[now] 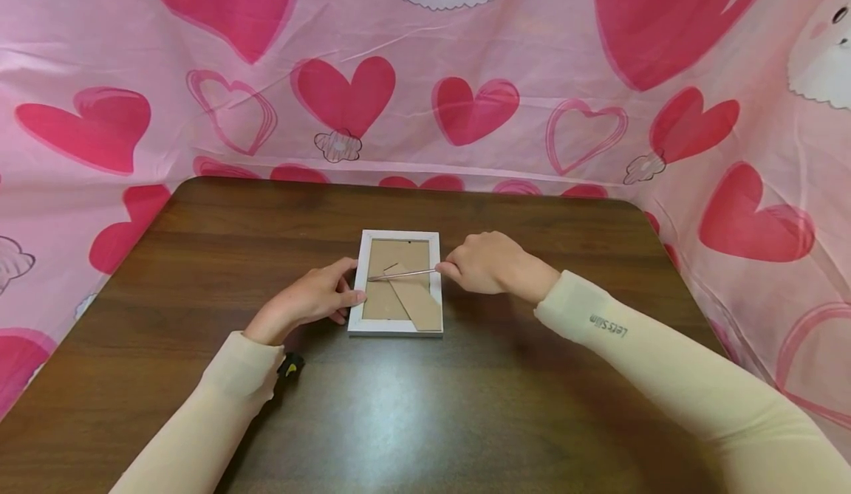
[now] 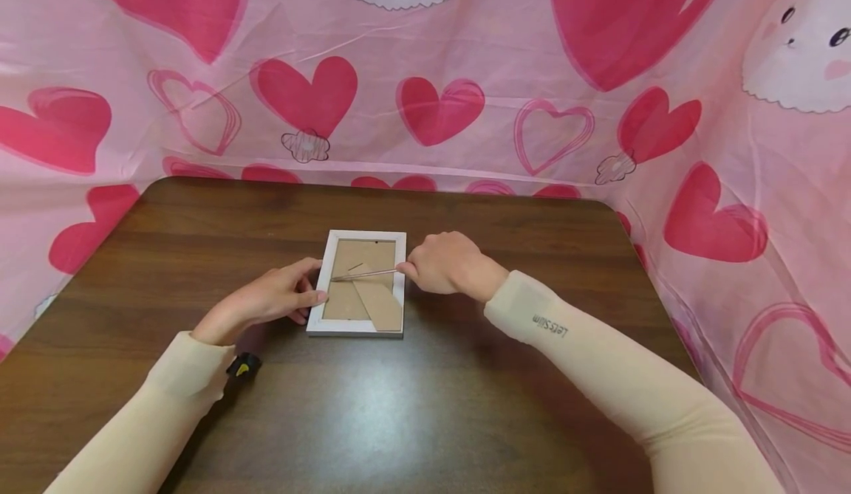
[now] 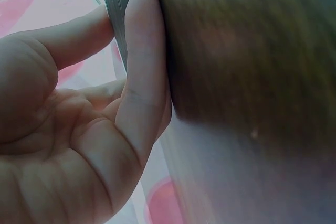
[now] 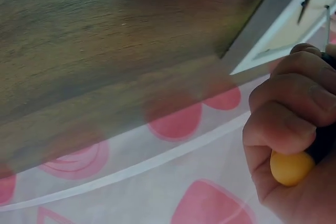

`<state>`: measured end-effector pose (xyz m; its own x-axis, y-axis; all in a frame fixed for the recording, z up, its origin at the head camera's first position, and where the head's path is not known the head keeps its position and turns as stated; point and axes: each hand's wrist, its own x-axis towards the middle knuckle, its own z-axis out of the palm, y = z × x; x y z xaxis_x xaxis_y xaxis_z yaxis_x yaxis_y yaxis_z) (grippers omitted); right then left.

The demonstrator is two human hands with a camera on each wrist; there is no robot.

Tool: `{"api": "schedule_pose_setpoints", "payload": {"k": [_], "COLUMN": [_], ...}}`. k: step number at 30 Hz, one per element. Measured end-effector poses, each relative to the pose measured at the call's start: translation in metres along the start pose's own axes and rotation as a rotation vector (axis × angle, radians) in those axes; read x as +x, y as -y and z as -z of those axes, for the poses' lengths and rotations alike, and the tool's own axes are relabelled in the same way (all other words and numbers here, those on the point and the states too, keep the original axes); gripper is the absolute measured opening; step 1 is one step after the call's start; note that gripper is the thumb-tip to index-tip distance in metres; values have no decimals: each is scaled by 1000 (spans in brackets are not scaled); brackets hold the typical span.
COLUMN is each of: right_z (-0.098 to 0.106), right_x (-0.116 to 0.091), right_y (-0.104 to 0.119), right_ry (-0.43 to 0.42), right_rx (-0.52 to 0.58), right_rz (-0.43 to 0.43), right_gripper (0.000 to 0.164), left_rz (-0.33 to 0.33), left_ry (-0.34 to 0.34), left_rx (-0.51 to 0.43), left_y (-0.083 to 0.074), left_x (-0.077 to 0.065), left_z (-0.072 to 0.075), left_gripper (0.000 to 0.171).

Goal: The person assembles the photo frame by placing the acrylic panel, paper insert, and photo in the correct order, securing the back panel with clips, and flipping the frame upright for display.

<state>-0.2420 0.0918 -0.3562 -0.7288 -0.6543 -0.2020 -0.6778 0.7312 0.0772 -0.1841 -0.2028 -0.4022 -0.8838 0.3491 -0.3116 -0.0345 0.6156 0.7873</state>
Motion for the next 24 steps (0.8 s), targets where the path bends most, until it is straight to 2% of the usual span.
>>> {"api": "schedule_pose_setpoints", "payload": {"k": [15,24], "right_z": [-20,-34], "right_x": [2,-1], "right_y": [-6,-5], "right_ry": [-3,-61], "right_rx": [70,20], "right_rz": [98,115], "right_gripper": [43,42], "left_rz": [11,14], "left_ry": [-3,-10], "left_rx": [17,5], "left_y": [-2,2], "left_x": [0,2], "left_z": [1,-2], "left_gripper": [61,61]}}
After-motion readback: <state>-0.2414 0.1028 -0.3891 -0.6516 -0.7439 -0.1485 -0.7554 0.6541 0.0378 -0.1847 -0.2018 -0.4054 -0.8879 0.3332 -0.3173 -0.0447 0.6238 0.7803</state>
